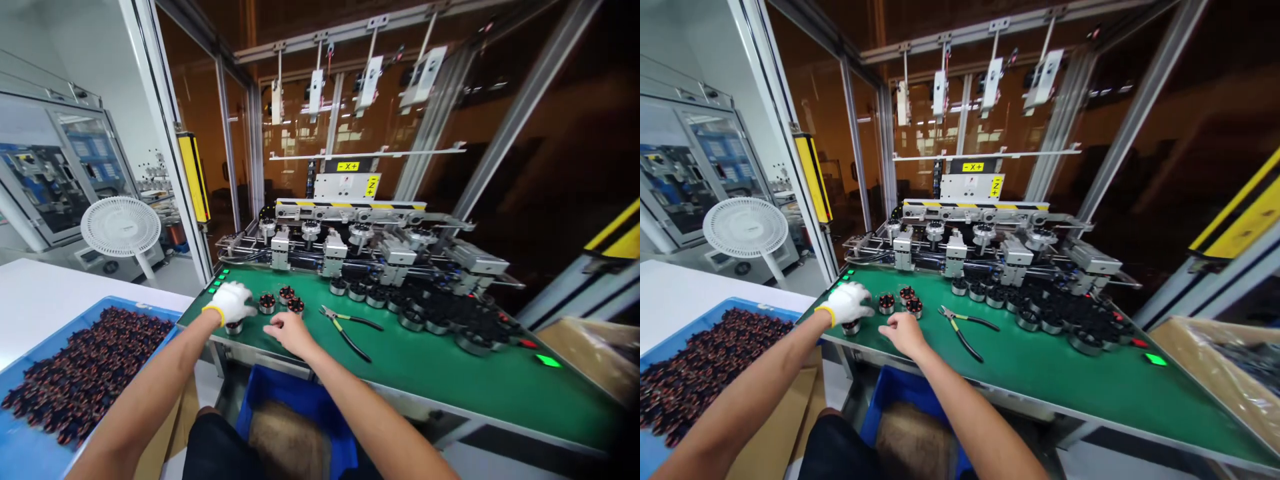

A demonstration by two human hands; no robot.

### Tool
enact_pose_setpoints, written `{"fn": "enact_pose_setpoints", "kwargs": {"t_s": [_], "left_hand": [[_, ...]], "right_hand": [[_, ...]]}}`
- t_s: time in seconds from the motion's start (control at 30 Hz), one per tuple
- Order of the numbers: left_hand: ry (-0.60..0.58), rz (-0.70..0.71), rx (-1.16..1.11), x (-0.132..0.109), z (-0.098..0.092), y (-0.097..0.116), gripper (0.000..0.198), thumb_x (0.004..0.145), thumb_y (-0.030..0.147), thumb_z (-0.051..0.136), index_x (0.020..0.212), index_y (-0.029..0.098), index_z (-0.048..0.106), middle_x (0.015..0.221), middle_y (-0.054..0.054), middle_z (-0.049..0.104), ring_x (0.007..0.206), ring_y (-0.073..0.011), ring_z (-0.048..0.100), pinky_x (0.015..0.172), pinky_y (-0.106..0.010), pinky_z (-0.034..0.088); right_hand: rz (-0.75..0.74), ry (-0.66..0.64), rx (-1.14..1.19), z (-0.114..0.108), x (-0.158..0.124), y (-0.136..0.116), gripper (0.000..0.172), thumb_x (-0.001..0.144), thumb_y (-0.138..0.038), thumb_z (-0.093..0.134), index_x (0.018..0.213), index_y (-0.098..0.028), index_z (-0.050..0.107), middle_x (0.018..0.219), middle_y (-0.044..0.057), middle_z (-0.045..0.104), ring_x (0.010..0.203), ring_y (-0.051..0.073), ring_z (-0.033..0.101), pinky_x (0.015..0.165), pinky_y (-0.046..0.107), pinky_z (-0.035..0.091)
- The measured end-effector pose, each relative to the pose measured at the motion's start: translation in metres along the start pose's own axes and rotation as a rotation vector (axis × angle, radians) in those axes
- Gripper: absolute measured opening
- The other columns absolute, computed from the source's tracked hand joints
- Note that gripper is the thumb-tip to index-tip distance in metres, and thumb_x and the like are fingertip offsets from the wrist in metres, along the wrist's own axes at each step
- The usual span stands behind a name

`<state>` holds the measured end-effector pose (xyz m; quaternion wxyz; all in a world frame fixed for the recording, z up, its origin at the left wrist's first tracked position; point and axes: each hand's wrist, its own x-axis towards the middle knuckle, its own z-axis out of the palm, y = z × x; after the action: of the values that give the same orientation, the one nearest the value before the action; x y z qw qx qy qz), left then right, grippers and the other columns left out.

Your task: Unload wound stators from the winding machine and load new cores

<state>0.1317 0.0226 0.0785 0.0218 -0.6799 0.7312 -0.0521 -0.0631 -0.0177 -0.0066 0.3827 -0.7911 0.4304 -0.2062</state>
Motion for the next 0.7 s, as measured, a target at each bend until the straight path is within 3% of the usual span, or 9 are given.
{"fn": "enact_pose_setpoints", "kwargs": {"t_s": [0.17,0.33,0.43,0.53,0.6,0.7], "left_hand": [[-0.012,0.028,0.088,0.0,0.02,0.035,0.025,0.094,0.034,0.057,0.093,0.013,0.071,0.097,-0.01,0.067,0.1,-0.0253,0.061,0.09,-0.045,0.048],[0.026,0.119,0.085,-0.025,0.017,0.054,0.026,0.095,0.034,0.054,0.091,0.019,0.075,0.094,-0.01,0.068,0.098,-0.0291,0.061,0.086,-0.044,0.047],[0.063,0.147,0.064,-0.031,0.009,0.058,0.025,0.094,0.039,0.055,0.095,0.024,0.075,0.097,-0.007,0.067,0.101,-0.0276,0.06,0.09,-0.041,0.046],[0.128,0.126,0.074,-0.021,0.003,0.055,0.028,0.09,0.037,0.061,0.11,0.022,0.072,0.121,-0.012,0.062,0.127,-0.0379,0.046,0.107,-0.05,0.035],[0.12,0.149,0.082,-0.011,0.004,0.053,0.031,0.083,0.036,0.068,0.109,0.019,0.073,0.131,-0.015,0.057,0.135,-0.0454,0.036,0.111,-0.056,0.028],[0.059,0.217,0.066,0.0,0.012,0.051,0.031,0.078,0.041,0.074,0.099,0.018,0.076,0.132,-0.015,0.057,0.133,-0.0467,0.038,0.11,-0.056,0.031]], "right_hand": [[0.227,0.034,0.124,0.023,0.021,-0.016,0.036,0.1,-0.042,0.052,0.087,-0.011,0.063,0.071,0.0,0.062,0.058,0.008,0.058,0.058,0.023,0.052],[0.327,0.003,0.174,0.025,0.029,-0.02,0.027,0.1,-0.036,0.055,0.094,-0.011,0.063,0.075,0.0,0.062,0.058,0.007,0.057,0.054,0.02,0.052],[0.299,-0.043,0.132,0.019,0.021,-0.015,0.02,0.098,-0.03,0.058,0.096,-0.011,0.064,0.073,-0.001,0.061,0.058,0.007,0.056,0.055,0.02,0.051],[0.207,-0.08,0.071,0.009,0.008,-0.008,0.014,0.095,-0.024,0.062,0.095,-0.011,0.065,0.071,-0.002,0.06,0.061,0.008,0.058,0.062,0.023,0.053],[0.147,-0.096,0.031,0.003,-0.001,-0.006,0.01,0.092,-0.021,0.065,0.092,-0.011,0.065,0.069,-0.003,0.06,0.062,0.009,0.058,0.066,0.025,0.053],[0.085,-0.11,-0.017,-0.004,-0.014,-0.001,0.005,0.09,-0.016,0.066,0.09,-0.011,0.067,0.066,-0.004,0.059,0.062,0.009,0.058,0.068,0.026,0.053]]}}
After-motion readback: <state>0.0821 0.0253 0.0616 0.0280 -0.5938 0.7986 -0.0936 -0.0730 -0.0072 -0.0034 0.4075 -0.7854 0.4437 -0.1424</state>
